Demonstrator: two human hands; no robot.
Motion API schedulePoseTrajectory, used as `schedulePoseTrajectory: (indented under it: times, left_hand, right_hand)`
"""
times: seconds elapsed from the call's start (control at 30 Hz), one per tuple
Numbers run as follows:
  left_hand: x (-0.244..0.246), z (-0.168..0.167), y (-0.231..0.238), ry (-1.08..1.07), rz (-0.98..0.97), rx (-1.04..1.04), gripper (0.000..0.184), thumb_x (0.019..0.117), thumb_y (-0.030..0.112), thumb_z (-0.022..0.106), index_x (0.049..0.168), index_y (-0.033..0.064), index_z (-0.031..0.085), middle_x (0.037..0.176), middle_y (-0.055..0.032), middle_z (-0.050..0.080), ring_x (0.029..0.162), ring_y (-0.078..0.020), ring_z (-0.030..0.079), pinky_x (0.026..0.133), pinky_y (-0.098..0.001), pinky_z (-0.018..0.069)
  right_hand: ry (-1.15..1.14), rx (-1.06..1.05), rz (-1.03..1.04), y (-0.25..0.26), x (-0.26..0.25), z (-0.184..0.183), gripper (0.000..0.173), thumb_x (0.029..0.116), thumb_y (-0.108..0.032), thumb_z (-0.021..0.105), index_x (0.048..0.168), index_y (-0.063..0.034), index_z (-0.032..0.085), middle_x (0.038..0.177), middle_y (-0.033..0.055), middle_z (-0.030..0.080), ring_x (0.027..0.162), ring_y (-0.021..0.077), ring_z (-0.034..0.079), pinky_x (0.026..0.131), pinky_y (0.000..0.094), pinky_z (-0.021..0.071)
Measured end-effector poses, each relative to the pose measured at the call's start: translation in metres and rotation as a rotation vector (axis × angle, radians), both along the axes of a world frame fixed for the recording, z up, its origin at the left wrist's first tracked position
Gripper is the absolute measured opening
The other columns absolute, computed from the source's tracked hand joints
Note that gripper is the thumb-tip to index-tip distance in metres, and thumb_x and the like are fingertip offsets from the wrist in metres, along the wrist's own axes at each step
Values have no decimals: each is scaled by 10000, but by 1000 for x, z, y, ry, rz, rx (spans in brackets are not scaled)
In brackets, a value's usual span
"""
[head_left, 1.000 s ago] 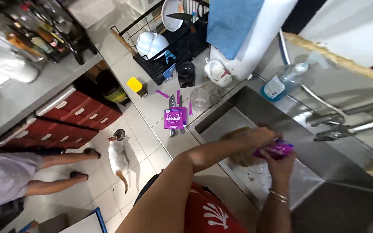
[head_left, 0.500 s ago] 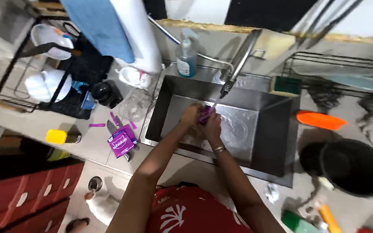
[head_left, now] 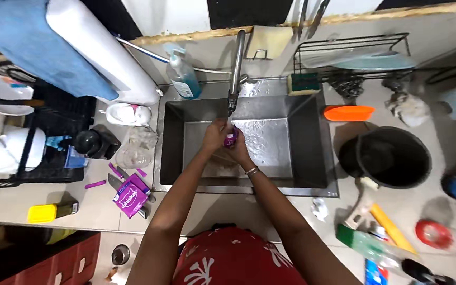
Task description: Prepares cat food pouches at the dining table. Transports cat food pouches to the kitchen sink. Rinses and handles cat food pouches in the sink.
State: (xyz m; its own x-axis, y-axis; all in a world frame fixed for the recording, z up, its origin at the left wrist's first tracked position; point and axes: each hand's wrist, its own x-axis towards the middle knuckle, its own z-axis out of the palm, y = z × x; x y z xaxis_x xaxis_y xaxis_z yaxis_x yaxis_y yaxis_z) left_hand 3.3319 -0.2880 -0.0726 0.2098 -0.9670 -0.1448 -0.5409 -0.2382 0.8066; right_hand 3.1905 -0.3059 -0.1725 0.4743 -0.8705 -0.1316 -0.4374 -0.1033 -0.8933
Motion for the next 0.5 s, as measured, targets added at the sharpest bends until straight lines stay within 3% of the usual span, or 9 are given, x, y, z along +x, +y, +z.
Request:
schedulePoseTrajectory:
  times: [0.1,0.17,0.23,0.37,0.43,0.5]
  left_hand:
    - [-4,12,-9,-53,29,42,314,1032,225,607,1093,-66,708,1006,-227,712,952,-333,695,918,-516,536]
    - [-3,22,-13,-40,120,56,305,1021,233,628,1061,-54,723,961,-212,719,904,-317,697,886,-516,541]
    - [-6,25,-5,7,230,58,352,1069,235,529,1025,-55,724,925,-184,719,849,-280,679,839,-490,532]
    - [2,3,9,149,337,39,494,1136,215,294,1155,-109,668,1157,-240,707,1082,-308,682,1006,-474,502]
    - [-1,-8,35,179,344,55,445,1134,184,302,1235,-102,628,1227,-257,674,1136,-339,656,1026,-487,489]
    - [2,-12,55,173,294,93,390,1124,178,345,1373,-36,557,1372,-242,603,1242,-381,602,1063,-539,464]
  right_hand:
    - [2,70,3,6,3,-4,1043,700,-122,934,1530,23,320,1403,322,530,1257,479,562,1029,637,476]
    - [-19,65,-15,2,7,2,1049,698,-146,945,1520,33,319,1395,317,536,1252,456,573,1035,612,485]
    - [2,78,-12,11,2,3,1032,698,-140,938,1505,71,330,1412,339,505,1282,468,544,1064,605,458]
    - [5,147,-2,6,2,14,1053,709,-102,929,1534,45,291,1410,339,515,1269,476,557,1050,614,471]
    - [32,177,31,12,0,10,1056,711,-89,920,1538,38,277,1416,337,509,1265,476,561,1041,618,480]
    - [30,188,26,2,8,17,1047,711,-75,912,1543,44,286,1452,332,478,1311,466,524,1081,598,457]
